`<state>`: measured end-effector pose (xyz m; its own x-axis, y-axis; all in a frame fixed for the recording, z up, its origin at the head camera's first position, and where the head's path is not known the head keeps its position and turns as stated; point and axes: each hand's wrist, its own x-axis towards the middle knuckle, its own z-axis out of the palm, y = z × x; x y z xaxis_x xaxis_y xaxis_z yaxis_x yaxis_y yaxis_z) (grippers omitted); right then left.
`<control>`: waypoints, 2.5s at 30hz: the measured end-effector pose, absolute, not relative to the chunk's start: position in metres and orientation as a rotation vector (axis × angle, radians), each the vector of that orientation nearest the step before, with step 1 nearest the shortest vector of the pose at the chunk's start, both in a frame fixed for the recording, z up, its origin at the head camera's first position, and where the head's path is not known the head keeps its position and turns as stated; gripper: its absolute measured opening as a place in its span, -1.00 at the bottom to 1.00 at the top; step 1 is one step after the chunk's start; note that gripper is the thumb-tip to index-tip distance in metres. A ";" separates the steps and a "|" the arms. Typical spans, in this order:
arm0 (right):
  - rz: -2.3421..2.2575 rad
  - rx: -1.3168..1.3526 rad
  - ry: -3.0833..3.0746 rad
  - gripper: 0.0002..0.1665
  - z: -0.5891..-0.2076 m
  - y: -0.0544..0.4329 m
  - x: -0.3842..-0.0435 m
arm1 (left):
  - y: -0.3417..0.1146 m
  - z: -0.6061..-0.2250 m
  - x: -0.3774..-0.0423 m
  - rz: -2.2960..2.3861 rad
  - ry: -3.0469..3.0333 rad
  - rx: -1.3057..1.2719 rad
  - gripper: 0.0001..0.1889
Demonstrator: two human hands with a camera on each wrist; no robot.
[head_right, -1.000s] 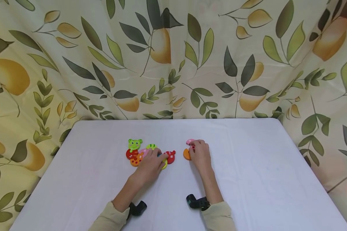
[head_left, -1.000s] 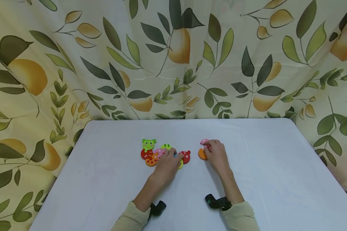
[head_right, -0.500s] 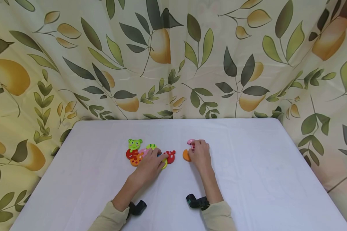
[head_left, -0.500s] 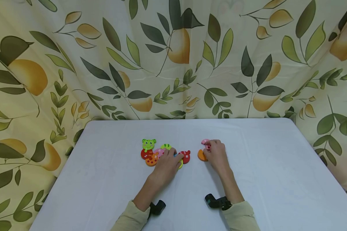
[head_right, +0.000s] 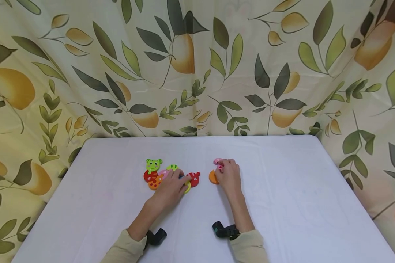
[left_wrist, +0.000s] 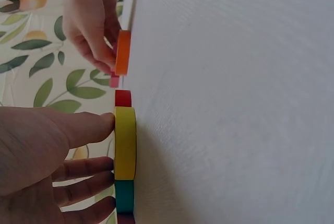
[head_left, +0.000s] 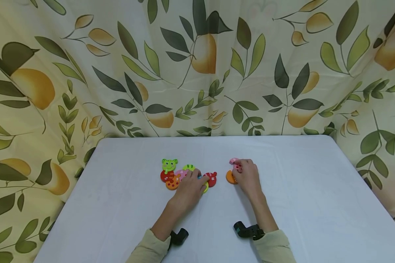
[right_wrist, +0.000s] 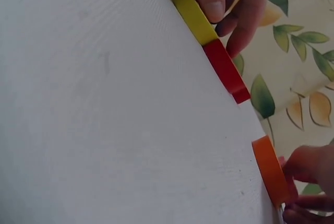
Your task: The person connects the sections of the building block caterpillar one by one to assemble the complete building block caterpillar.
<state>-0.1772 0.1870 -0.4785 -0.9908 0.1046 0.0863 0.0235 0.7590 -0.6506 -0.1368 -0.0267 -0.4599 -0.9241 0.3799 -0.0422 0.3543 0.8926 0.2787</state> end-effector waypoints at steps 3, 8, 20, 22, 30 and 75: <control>1.130 -0.062 -2.782 -0.65 -0.476 0.185 -0.177 | -0.028 -0.459 -0.137 0.441 2.941 0.565 -0.54; 1.204 0.136 -2.784 -0.63 -0.471 0.175 -0.175 | -0.030 -0.458 -0.138 0.460 2.908 0.563 -0.48; 1.081 0.371 -2.923 -0.68 -0.476 0.164 -0.171 | -0.031 -0.459 -0.139 0.473 2.939 0.587 -0.51; 1.057 0.388 -2.936 -0.69 -0.477 0.165 -0.171 | -0.031 -0.459 -0.139 0.478 2.939 0.584 -0.51; 1.100 0.387 -2.941 -0.67 -0.475 0.166 -0.171 | -0.032 -0.458 -0.138 0.490 2.934 0.589 -0.52; 1.062 0.487 -3.040 -0.48 -0.469 0.168 -0.169 | -0.034 -0.457 -0.139 0.437 2.903 0.594 -0.50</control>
<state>-0.1694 0.1680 -0.4692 -0.9488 -0.3157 -0.0105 -0.2405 0.7436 -0.6239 -0.1388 -0.0341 -0.4573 -0.9110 0.4039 -0.0839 0.3613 0.8794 0.3101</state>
